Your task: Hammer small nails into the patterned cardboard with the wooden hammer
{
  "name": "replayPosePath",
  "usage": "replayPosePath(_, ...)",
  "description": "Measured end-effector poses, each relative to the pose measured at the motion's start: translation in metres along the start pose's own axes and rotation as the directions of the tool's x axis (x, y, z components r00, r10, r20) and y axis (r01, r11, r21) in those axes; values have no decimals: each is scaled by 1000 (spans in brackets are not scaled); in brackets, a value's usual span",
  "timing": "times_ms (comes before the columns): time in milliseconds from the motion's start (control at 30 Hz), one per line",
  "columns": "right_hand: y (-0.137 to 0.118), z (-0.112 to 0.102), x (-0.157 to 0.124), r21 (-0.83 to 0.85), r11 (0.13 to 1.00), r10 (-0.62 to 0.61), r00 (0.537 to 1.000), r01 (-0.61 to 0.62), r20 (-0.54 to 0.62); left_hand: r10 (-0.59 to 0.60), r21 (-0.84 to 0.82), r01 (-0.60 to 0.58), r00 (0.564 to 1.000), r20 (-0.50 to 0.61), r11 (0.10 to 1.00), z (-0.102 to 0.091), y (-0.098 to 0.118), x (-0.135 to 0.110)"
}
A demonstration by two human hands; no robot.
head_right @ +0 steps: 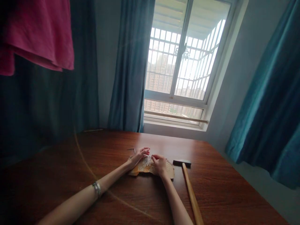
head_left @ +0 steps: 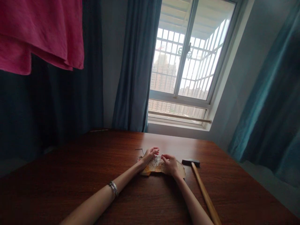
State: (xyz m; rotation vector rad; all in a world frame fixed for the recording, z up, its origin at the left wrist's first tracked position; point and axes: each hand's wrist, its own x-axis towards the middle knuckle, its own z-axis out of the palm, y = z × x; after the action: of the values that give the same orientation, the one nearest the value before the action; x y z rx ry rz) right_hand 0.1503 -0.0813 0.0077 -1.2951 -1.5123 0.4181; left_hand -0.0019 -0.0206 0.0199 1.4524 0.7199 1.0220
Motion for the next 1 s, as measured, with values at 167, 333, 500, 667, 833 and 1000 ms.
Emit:
replayPosePath(167, 2, 0, 0, -39, 999, -17, 1000, 18, 12, 10, 67, -12, 1000, 29, 998, 2, 3, -2)
replayPosePath(333, 4, 1, 0, -75, 997, -18, 999, 20, 27, 41, 70, -45, 998, 55, 997, 0, -5, 2)
replayPosePath(500, 5, 0, -2, -112, 993, -30, 998, 35, 49, 96, 176, -115, 989, 115, 978, 1, -5, 0)
replayPosePath(667, 5, 0, -5, -174, 984, -29, 998, 37, 51, 111, 342, -156, 983, 148, 927, 4, -2, -3)
replayPosePath(833, 6, 0, -8, -220, 975, -26, 998, 38, 56, 163, 432, -219, 973, 163, 875, 8, -8, 0)
replayPosePath(1000, 4, 1, -10, -254, 967, -17, 999, 28, 48, 175, 469, -244, 967, 186, 849, 12, -11, 1)
